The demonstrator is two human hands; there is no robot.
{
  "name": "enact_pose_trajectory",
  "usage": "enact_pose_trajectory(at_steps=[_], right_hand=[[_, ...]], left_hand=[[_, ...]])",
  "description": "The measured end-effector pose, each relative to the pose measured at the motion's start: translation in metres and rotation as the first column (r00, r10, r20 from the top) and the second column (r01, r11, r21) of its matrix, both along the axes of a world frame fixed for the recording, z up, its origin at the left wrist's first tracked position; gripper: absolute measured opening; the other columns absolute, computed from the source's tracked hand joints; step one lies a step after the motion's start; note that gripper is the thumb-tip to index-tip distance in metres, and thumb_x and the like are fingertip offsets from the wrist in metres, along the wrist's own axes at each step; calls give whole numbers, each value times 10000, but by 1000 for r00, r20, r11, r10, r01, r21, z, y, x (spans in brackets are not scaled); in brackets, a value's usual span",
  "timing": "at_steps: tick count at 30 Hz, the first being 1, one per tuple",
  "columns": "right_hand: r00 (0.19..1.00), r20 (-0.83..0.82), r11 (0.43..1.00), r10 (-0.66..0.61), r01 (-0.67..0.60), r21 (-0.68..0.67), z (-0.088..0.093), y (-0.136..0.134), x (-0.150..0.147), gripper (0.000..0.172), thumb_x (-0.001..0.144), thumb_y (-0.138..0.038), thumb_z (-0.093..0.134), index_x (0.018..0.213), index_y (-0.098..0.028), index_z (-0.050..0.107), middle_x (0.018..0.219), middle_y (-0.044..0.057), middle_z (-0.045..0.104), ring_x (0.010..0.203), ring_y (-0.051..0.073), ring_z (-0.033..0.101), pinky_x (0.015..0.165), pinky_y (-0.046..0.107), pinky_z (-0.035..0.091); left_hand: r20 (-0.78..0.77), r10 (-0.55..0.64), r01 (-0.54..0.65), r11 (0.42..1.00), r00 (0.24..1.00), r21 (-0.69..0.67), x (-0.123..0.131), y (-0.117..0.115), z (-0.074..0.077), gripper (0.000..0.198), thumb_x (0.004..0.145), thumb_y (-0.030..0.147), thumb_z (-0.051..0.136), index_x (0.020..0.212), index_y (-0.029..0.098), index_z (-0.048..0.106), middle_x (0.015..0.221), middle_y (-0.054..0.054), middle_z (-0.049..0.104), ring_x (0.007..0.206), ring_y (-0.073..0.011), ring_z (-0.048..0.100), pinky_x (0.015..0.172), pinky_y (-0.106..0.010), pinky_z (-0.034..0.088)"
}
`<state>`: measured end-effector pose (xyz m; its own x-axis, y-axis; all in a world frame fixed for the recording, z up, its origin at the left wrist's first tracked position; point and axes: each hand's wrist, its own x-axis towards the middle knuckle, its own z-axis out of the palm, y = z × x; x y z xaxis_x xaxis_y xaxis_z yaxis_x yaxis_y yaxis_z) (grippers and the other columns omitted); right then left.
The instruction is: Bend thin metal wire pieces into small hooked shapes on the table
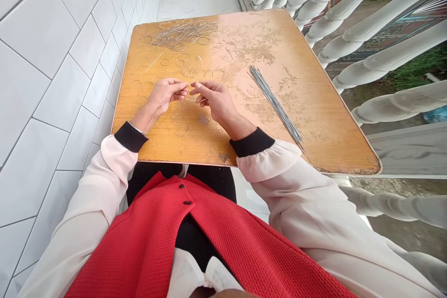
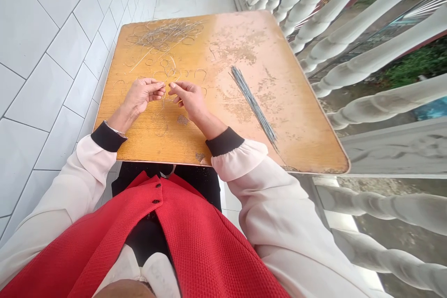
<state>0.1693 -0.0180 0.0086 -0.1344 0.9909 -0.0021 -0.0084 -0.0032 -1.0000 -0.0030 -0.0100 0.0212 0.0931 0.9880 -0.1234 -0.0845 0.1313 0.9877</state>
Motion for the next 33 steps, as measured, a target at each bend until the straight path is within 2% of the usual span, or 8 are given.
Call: enact_pose_trajectory(at_steps=[6, 10, 15, 18, 22, 27, 33], right_hand=[[1000, 6, 996, -28, 27, 89, -3, 5, -4, 248, 891, -396, 798, 790, -185, 715, 668, -17, 644, 558, 70, 553, 504, 190, 404], [998, -8, 995, -55, 56, 83, -4, 6, -5, 333, 913, -378, 772, 673, -183, 649, 612, -22, 601, 518, 68, 508, 497, 196, 398], [997, -50, 997, -62, 65, 46, -1, 8, -1, 334, 910, -397, 773, 684, -186, 646, 618, -22, 621, 476, 57, 475, 467, 187, 382], [995, -75, 997, -64, 66, 30, -1, 10, 3, 314, 911, -412, 770, 724, -185, 660, 648, -17, 661, 454, 50, 464, 451, 187, 368], [992, -111, 998, -59, 63, 32, 0, 13, 5, 291, 936, -406, 745, 764, -185, 668, 681, -9, 700, 435, 43, 456, 442, 187, 359], [994, -93, 998, -63, 64, 13, 3, 14, 7, 308, 951, -435, 729, 780, -189, 654, 644, -21, 671, 431, 45, 457, 435, 184, 364], [998, -44, 999, -47, 48, 22, 2, 16, 11, 308, 944, -419, 744, 764, -189, 645, 542, -51, 540, 446, 59, 452, 438, 194, 341]], left_hand=[[-81, -88, 87, 996, 993, -14, 8, -6, 1, 198, 901, 235, 764, 774, 122, 662, 693, -6, 714, 604, -53, 635, 712, -208, 531], [-96, -101, 102, 995, 990, 6, 10, -8, 3, 234, 916, 294, 761, 781, 129, 665, 704, -8, 719, 609, -48, 629, 666, -180, 505], [-107, -73, 75, 997, 992, 20, 6, -8, 0, 324, 968, 415, 687, 798, 140, 679, 753, -33, 733, 656, -66, 661, 646, -182, 496], [-146, -162, 163, 987, 976, -10, 5, -9, -3, 338, 958, 447, 692, 810, 142, 694, 752, -38, 733, 660, -80, 677, 633, -187, 499], [-218, -256, 259, 966, 942, -13, 8, -13, -3, 232, 920, 299, 749, 767, 135, 688, 686, -12, 709, 589, -66, 651, 573, -174, 466], [-251, -293, 305, 952, 923, 13, 11, -14, 0, 215, 920, 89, 657, 709, 127, 665, 606, 9, 676, 517, -44, 603, 534, -168, 440], [-298, -346, 378, 924, 890, 57, 9, -13, -3, 114, 850, 11, 681, 848, 112, 732, 632, 4, 683, 555, -68, 634, 577, -197, 489]])
